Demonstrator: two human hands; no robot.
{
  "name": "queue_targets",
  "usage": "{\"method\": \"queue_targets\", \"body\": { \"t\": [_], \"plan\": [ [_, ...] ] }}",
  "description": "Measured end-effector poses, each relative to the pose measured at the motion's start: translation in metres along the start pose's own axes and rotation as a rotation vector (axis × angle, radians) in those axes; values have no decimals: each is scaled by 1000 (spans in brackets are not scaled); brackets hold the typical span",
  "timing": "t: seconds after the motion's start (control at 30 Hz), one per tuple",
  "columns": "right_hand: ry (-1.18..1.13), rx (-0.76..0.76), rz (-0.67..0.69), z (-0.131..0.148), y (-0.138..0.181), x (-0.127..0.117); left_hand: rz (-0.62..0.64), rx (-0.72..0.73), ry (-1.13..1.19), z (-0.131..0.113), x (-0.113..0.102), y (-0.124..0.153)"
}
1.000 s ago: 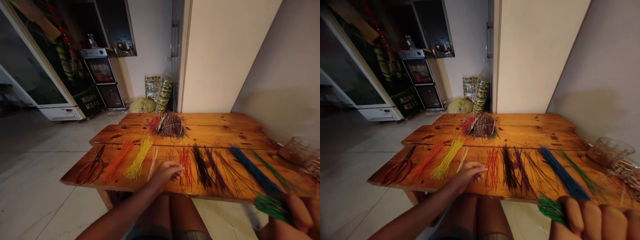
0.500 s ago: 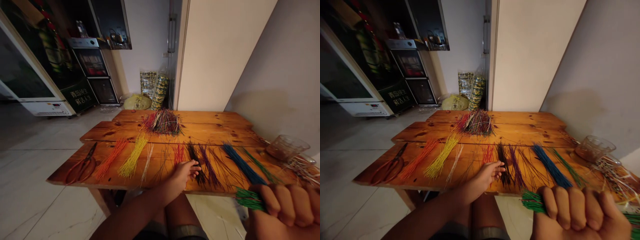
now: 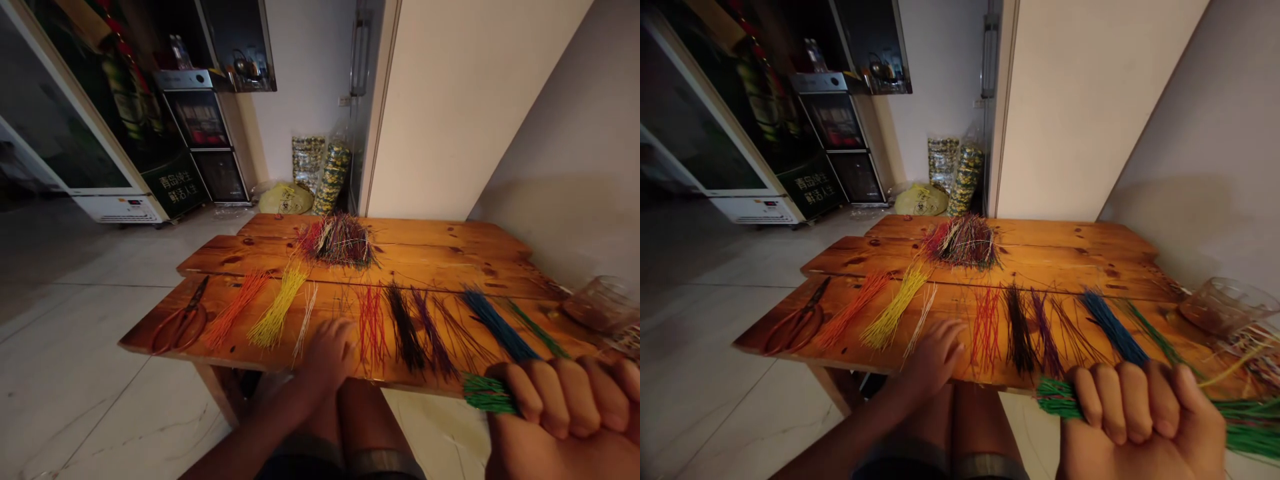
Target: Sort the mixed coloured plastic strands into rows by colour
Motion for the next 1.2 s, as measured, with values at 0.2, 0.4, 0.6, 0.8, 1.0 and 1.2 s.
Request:
{"method": "queue_targets", "body": {
  "t": [0.2, 0.4, 0.6, 0.8, 1.0, 1.2],
  "plan": [
    [-77, 119, -16, -20, 6, 10, 90, 132, -313, 30, 14, -30],
    [-94, 102, -17, -19, 4, 9, 51, 57, -414, 47, 7, -31],
    [-87, 181, -10, -35, 6, 14, 21, 6, -414, 48, 12, -28],
    [-41, 291, -5, -71, 5, 17, -95, -41, -328, 39, 16, -41],
    [-32, 553, 120, -137, 8, 20, -232, -148, -178, 41, 0, -39],
    [-71, 614, 175, -155, 13, 19, -270, -142, 58, 3, -51, -5]
  ]
}}
Point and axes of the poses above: each hand's wrist, its own y-axis away from the middle knuckle, its own x-axis out of the palm, z = x × y, the point moved 9 cm from there along -y, towards the middle knuckle, and after that the axes turned 1 degree about y, right-handed, at the moved point
